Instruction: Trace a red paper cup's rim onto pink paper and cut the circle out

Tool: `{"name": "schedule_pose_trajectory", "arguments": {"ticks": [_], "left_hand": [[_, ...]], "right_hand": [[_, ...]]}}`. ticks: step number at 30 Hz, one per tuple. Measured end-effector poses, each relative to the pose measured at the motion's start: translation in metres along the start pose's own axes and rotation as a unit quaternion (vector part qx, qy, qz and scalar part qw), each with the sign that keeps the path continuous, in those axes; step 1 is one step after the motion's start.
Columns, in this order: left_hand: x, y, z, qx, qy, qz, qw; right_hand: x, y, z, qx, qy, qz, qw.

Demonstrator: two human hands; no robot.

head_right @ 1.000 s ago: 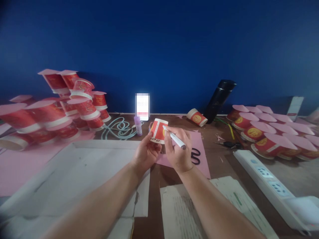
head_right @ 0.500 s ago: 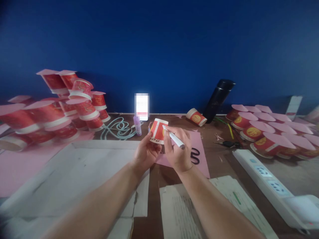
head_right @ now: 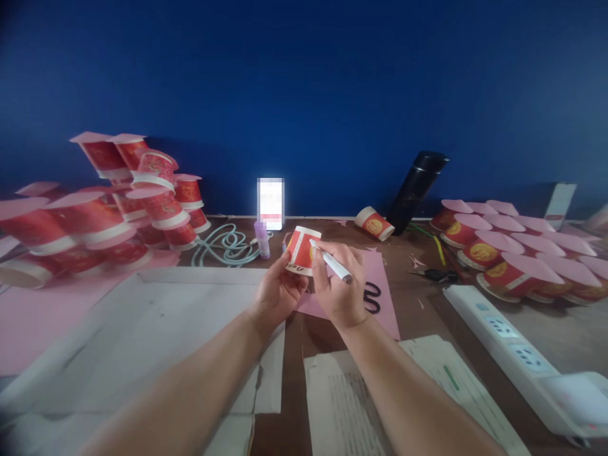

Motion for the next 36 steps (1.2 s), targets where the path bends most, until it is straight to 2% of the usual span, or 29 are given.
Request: {"name": "schedule_pose_trajectory", "arguments": {"ticks": [18, 36], "left_hand": [[0.0008, -0.0001, -0.0003, 0.006, -0.002, -0.007, 1.000], [0.0018, 0.0026, -0.0020, -0.005, -0.003, -0.009, 1.000]], "right_hand": [[0.0013, -0.0012, 0.0009, -0.013, -0.007, -0.002, 1.000], [-0.0047, -0.0014, 0.0015, -0.017, 0.013, 0.004, 1.000]]}}
Point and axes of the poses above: each hand's wrist, its own z-axis away from the middle knuckle, its own y-axis out of the back of the hand, x = y × z, the point moved 5 cm from there along -z, towards the middle knuckle, and after that the axes turned 8 degrees about -x, right-handed, at the moved point
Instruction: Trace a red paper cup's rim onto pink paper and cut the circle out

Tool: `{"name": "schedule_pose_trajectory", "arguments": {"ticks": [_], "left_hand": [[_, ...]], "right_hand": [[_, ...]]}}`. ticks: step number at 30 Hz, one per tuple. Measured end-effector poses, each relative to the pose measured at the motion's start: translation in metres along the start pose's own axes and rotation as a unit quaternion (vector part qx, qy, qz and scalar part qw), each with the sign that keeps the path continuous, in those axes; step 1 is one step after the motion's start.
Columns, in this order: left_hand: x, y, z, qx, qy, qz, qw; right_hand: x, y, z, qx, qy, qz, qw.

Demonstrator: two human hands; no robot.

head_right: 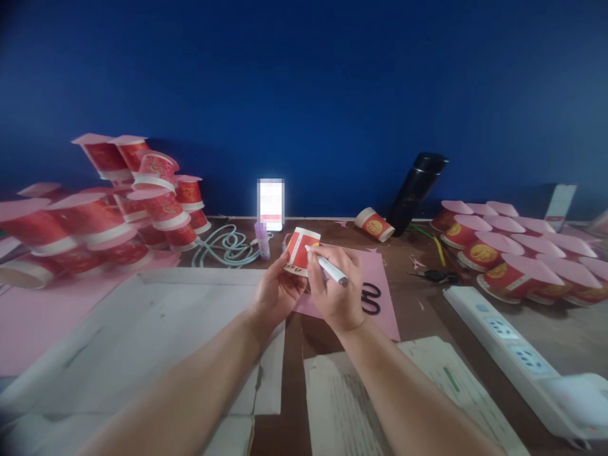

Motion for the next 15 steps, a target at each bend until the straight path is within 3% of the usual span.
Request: {"name": "schedule_pose_trajectory", "arguments": {"ticks": [15], "left_hand": [[-0.0007, 0.0022, -0.0015, -0.003, 0.000, -0.003, 1.000]], "right_hand": [[-0.0020, -0.0006, 0.0017, 0.005, 0.011, 0.006, 1.000]]}}
Point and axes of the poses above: each hand's wrist, its own z-axis away from the middle knuckle, its own y-axis out of the back of the hand, x = y × z, the point moved 5 cm from there along -z, towards the middle knuckle, and after that the axes turned 8 degrees about -x, right-handed, at the moved point
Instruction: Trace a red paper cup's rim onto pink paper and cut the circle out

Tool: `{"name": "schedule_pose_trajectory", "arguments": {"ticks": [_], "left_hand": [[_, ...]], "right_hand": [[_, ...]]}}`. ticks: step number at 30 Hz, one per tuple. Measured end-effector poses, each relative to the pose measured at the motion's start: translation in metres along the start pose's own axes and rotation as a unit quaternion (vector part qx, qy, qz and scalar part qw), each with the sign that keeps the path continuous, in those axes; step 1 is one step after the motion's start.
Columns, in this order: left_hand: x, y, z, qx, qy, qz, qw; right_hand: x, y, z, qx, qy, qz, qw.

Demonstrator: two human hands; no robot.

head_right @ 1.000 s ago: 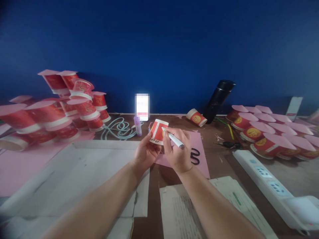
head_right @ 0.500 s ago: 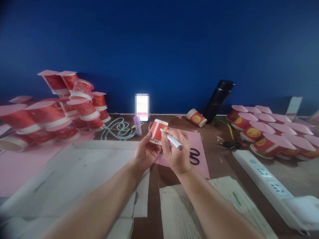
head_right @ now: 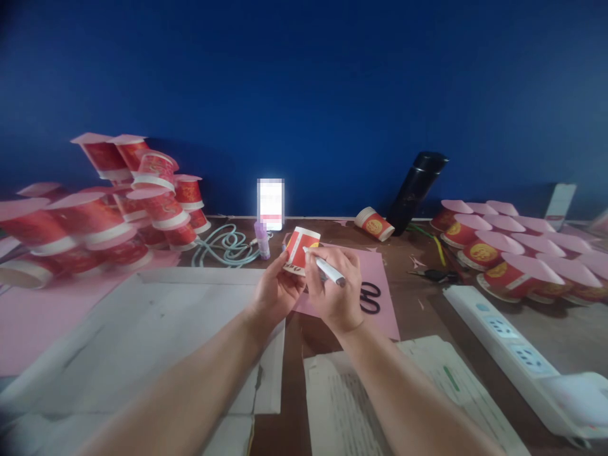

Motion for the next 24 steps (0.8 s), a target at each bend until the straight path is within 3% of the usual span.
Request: {"name": "schedule_pose_trajectory", "arguments": {"ticks": [10, 16, 20, 24], "left_hand": [[0.001, 0.000, 0.000, -0.002, -0.002, 0.000, 1.000], [0.002, -0.001, 0.000, 0.011, -0.006, 0.022, 1.000], [0.001, -0.005, 0.003, 0.022, 0.012, 0.022, 0.999], [-0.001, -0.008, 0.006, 0.019, 0.026, 0.019, 0.999]], "right_hand": [[-0.002, -0.001, 0.002, -0.004, 0.006, -0.002, 1.000], [0.009, 0.000, 0.000, 0.016, -0.076, -0.101, 0.992], [0.038, -0.010, 0.004, 0.036, -0.234, -0.225, 0.945], [0.057, -0.032, 0.018, -0.029, -0.397, -0.338, 0.853]]}}
Point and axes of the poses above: each hand's wrist, its own z-axis away from the middle knuckle, its own y-axis out of the back of the hand, x = y × z, the point moved 5 cm from there along -z, towards the middle knuckle, and after that the axes turned 8 degrees about -x, right-handed, at the moved point
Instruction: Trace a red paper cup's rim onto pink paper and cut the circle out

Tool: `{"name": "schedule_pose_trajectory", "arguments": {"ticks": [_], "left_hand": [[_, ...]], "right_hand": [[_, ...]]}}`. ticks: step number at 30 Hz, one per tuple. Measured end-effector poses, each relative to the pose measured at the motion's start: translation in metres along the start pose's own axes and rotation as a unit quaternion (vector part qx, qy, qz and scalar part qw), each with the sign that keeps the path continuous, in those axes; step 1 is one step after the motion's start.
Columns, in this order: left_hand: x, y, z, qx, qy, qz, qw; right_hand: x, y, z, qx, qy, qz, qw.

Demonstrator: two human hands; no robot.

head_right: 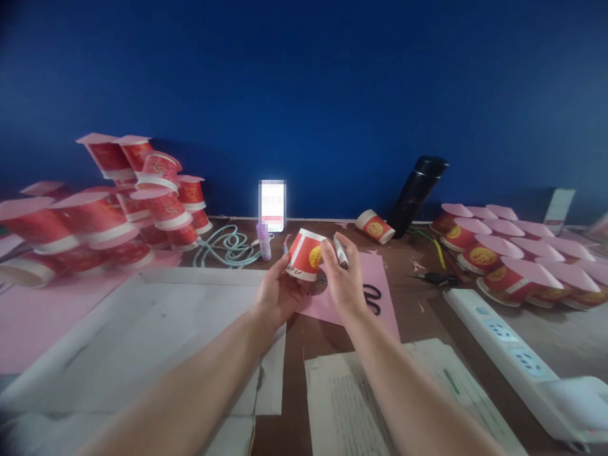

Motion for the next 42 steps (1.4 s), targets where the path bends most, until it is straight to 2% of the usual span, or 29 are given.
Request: {"name": "schedule_pose_trajectory", "arguments": {"ticks": [2, 5, 10, 14, 16, 20, 24, 27, 28, 30, 32, 36, 42], "left_hand": [[-0.001, -0.001, 0.000, -0.013, 0.006, -0.007, 1.000], [-0.003, -0.001, 0.001, -0.032, 0.013, -0.015, 0.999], [-0.009, -0.008, 0.005, -0.087, 0.007, -0.009, 0.996], [-0.017, -0.006, 0.007, -0.083, 0.016, -0.023, 0.996], [-0.018, -0.005, 0.006, -0.079, 0.008, -0.033, 0.996], [-0.014, -0.004, 0.006, -0.067, 0.001, -0.040, 0.997], [-0.009, -0.007, 0.008, -0.063, -0.003, -0.036, 0.997], [-0.007, -0.008, 0.006, -0.070, -0.011, -0.035, 0.997], [-0.006, -0.006, 0.004, -0.063, -0.015, -0.032, 0.997], [-0.005, -0.002, 0.002, -0.036, -0.023, -0.019, 0.999], [-0.004, 0.003, 0.000, -0.012, -0.029, -0.017, 0.999], [-0.003, 0.004, 0.000, -0.015, -0.033, -0.061, 0.997], [-0.003, 0.002, 0.000, -0.030, -0.033, -0.066, 0.997]], "right_hand": [[0.005, -0.007, 0.002, -0.035, -0.043, -0.045, 0.997], [-0.002, -0.015, 0.006, -0.065, -0.036, -0.056, 0.996], [-0.009, -0.014, 0.006, -0.044, -0.016, -0.028, 0.999], [-0.006, -0.016, 0.005, -0.056, -0.002, -0.025, 0.998], [-0.007, -0.018, 0.007, -0.064, 0.026, -0.004, 0.998], [-0.011, -0.017, 0.009, -0.066, 0.138, 0.108, 0.982], [-0.010, -0.004, 0.005, -0.004, 0.185, 0.149, 0.971], [-0.021, 0.002, 0.008, 0.034, 0.226, 0.154, 0.961], [-0.028, 0.003, 0.011, 0.041, 0.252, 0.164, 0.953], [-0.044, 0.001, 0.020, 0.052, 0.325, 0.217, 0.919], [-0.055, -0.004, 0.029, 0.033, 0.378, 0.256, 0.889], [-0.060, -0.013, 0.037, -0.023, 0.416, 0.288, 0.862], [-0.056, -0.014, 0.034, -0.002, 0.403, 0.323, 0.856]]}}
Point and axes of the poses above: each hand's wrist, its own z-axis away from the middle knuckle, its own y-axis out of the back of the hand, x = y × z, the point moved 5 cm from there along -z, towards the middle knuckle, and after that the axes turned 8 degrees about -x, right-handed, at the moved point
